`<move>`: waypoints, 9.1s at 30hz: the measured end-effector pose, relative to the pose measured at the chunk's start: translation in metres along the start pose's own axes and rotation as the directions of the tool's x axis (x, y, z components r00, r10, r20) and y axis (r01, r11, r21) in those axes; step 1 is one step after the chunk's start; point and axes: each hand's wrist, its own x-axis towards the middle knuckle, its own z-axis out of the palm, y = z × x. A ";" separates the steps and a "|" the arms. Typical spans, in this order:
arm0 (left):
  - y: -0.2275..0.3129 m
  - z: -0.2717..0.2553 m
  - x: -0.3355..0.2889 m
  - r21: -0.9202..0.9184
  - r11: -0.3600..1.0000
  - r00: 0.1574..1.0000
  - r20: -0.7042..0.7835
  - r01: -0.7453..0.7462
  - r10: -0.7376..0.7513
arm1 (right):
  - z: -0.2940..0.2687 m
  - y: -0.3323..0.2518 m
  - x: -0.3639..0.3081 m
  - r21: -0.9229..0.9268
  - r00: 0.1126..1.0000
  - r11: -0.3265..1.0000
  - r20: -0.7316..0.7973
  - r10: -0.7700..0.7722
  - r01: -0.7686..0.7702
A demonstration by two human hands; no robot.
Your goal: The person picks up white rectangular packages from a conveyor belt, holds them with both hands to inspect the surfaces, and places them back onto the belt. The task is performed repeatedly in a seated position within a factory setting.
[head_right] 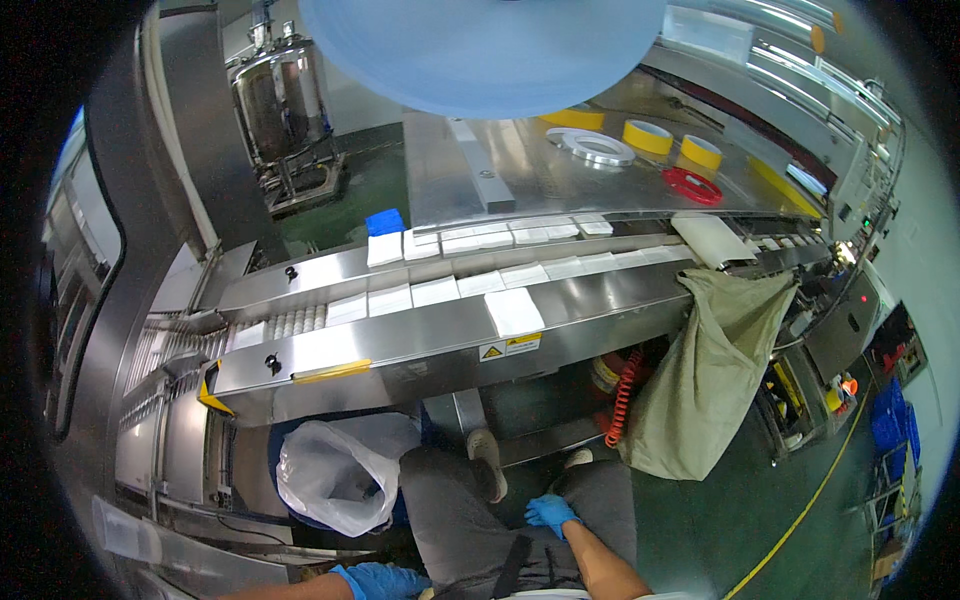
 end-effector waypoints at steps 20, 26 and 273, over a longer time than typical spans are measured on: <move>0.007 -0.001 0.003 -0.009 1.000 0.998 0.056 0.018 -0.018 | -0.003 0.000 -0.004 -0.016 1.000 0.999 -0.001 -0.031 0.031; -0.001 0.007 0.010 0.039 0.999 0.996 0.085 0.018 -0.022 | -0.002 -0.002 -0.007 -0.013 1.000 1.000 0.012 -0.027 0.027; 0.034 -0.018 0.004 -0.088 0.996 0.997 0.075 0.023 -0.016 | -0.034 0.074 0.094 -0.369 0.877 0.802 0.299 -0.375 0.469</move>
